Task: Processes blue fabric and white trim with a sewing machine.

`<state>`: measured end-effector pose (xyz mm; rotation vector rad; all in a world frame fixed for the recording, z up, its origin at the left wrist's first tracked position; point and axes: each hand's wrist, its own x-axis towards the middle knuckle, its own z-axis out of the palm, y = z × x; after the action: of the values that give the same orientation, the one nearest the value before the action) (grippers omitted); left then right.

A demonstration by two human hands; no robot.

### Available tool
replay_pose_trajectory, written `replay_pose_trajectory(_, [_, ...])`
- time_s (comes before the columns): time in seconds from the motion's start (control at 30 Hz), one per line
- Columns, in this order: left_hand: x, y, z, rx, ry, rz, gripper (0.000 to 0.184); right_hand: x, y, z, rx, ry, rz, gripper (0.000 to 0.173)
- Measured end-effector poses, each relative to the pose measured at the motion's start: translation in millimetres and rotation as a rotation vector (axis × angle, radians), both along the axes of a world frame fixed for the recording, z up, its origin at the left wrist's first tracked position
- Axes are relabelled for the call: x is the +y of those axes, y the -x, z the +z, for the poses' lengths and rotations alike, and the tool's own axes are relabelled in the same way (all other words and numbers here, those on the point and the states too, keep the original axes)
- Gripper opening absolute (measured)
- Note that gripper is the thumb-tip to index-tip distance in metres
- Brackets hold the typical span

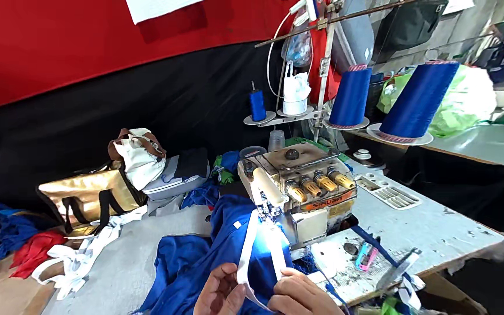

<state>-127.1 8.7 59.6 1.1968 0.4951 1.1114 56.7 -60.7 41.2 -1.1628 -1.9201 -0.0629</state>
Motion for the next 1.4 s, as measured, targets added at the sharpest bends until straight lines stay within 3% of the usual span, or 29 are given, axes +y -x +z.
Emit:
replay_pose_trajectory(0.17, [-5.3,-2.0,-2.0,0.025,0.016,0.027,0.026,-2.1,0.6,4.1,0.03,0.066,0.062,0.02])
replay_pose_trajectory(0.33, [-10.6,0.9,-0.2,0.068,-0.022,0.029,0.024,1.8,19.7,17.8,0.216,0.182,0.015,0.032])
replay_pose_trajectory(0.47, [-12.7,6.8,1.5,0.113,-0.109,-0.003,0.028,4.3,25.8,17.9,0.299,0.222,-0.003,0.025])
replay_pose_trajectory(0.67, [-14.1,9.5,-1.3,0.113,-0.081,-0.007,0.026,3.0,31.1,15.1,0.257,0.232,-0.026,0.026])
replay_pose_trajectory(0.77, [-5.7,16.5,-4.9,0.257,-0.246,0.086,0.028,4.8,31.0,10.2,0.213,0.269,-0.036,0.027])
replay_pose_trajectory(0.9, [25.7,54.5,-19.8,0.643,-0.541,0.506,0.025,4.3,28.3,3.4,0.136,0.311,-0.048,0.029])
replay_pose_trajectory(1.03, [44.8,102.1,-31.3,0.912,-0.48,0.749,0.027,5.9,22.8,-4.8,0.154,0.328,-0.062,0.031])
replay_pose_trajectory(1.27, [42.2,120.2,-34.1,0.987,-0.395,0.739,0.031,10.6,28.1,-3.2,0.244,0.305,-0.041,0.035])
replay_pose_trajectory(1.4, [65.2,122.5,-32.1,1.064,-0.403,0.68,0.041,4.6,28.9,-1.2,0.228,0.118,-0.162,0.046])
